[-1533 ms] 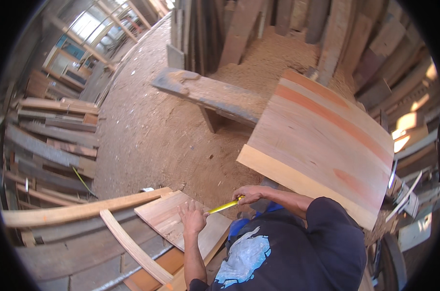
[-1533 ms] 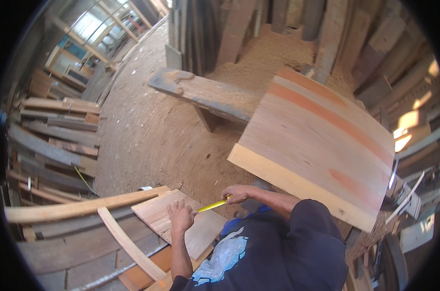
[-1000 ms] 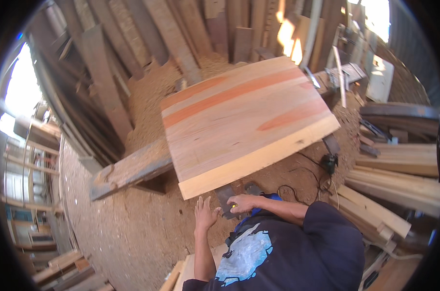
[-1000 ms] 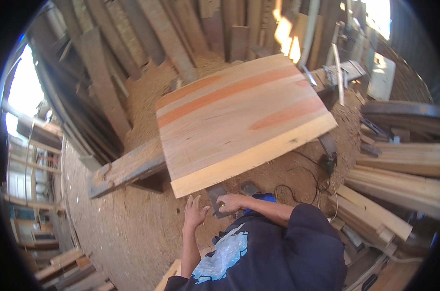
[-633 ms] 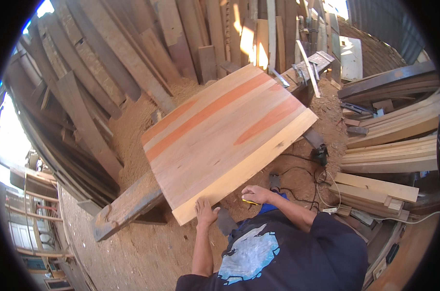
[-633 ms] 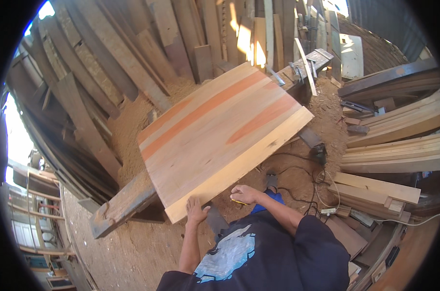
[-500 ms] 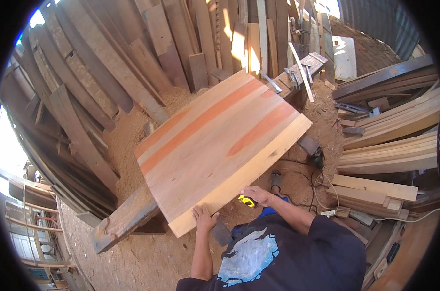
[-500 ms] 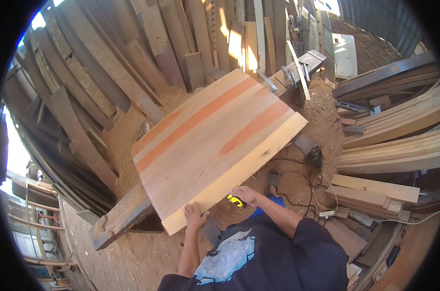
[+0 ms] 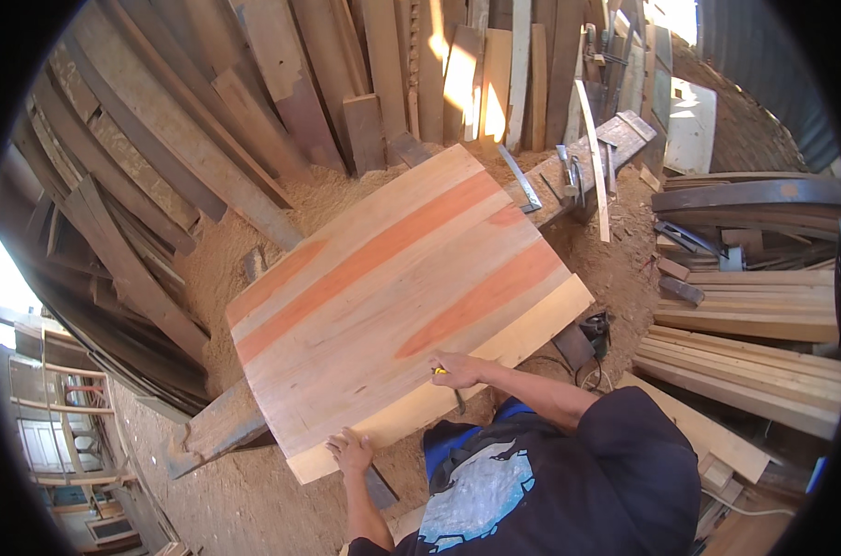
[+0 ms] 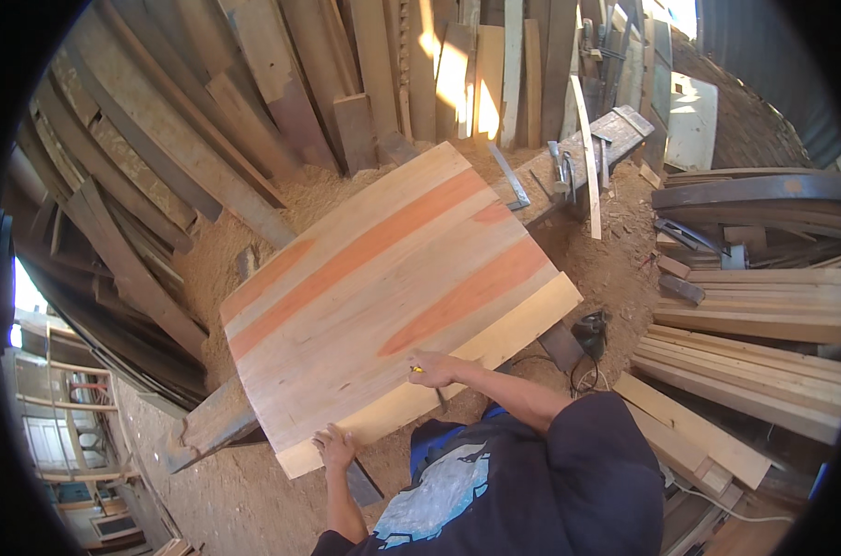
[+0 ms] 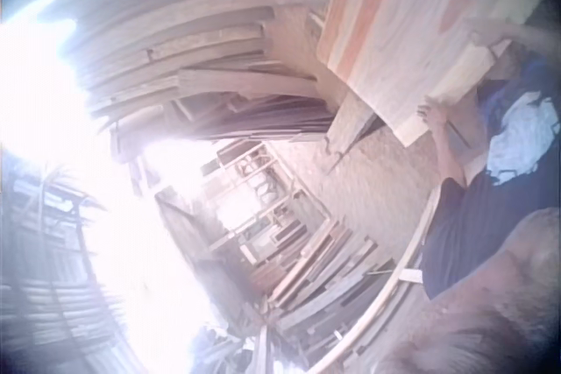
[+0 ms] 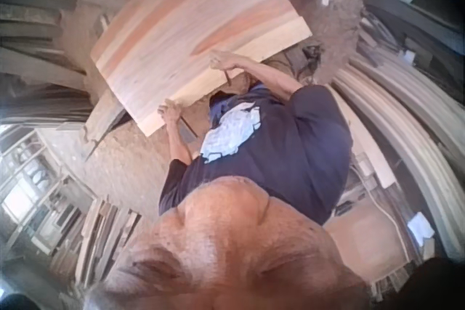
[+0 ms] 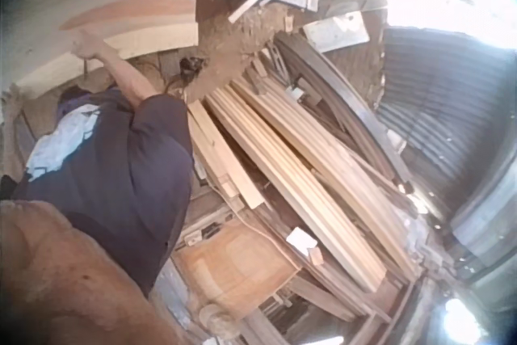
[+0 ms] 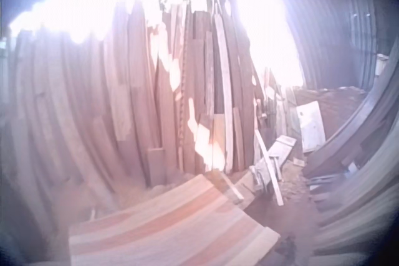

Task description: The person measures a large wooden panel and a wooden frame using a measuring tape and marks lines on the panel with a square ruler and a pencil.

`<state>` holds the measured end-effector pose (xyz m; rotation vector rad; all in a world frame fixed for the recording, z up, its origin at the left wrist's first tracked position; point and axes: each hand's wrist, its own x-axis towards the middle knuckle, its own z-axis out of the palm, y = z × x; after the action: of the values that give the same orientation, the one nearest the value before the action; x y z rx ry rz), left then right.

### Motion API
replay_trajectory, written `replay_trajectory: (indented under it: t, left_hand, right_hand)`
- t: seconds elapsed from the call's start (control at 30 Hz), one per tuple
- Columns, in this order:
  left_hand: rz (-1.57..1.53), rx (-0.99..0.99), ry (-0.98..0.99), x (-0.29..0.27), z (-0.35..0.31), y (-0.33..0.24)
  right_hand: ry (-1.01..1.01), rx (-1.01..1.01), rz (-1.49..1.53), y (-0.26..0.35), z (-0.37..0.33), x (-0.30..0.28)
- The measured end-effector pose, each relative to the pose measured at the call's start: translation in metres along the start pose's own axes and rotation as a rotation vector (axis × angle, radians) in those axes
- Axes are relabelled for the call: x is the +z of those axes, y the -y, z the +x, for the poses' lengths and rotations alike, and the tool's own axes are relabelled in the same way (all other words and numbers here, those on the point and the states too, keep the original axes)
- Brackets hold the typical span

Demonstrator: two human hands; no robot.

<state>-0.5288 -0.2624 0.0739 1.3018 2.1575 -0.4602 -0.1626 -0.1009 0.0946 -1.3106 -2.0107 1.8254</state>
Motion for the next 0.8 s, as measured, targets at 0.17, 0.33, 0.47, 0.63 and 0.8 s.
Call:
replay_trajectory:
  t: [0.17, 0.33, 0.47, 0.63, 0.8]
  left_hand:
    - [-0.208, 0.012, -0.074, -0.005, 0.029, -0.040]
    - [-1.679, 0.110, 0.446, -0.017, 0.002, -0.168]
    - [-1.891, 0.236, 0.601, -0.010, 0.021, -0.175]
    - [-1.555, 0.238, 0.564, -0.029, 0.061, -0.170]
    - [-1.850, 0.198, 0.442, -0.053, 0.094, -0.136]
  right_hand:
    - [0.047, -0.122, -0.259, 0.029, 0.037, -0.007]
    - [0.177, -0.069, -0.318, 0.049, 0.040, -0.005]
    - [0.091, -0.001, -0.270, 0.056, 0.035, -0.007]
    - [-0.001, -0.064, -0.231, 0.044, 0.049, -0.014]
    - [0.049, 0.021, -0.228, 0.040, 0.044, -0.046]
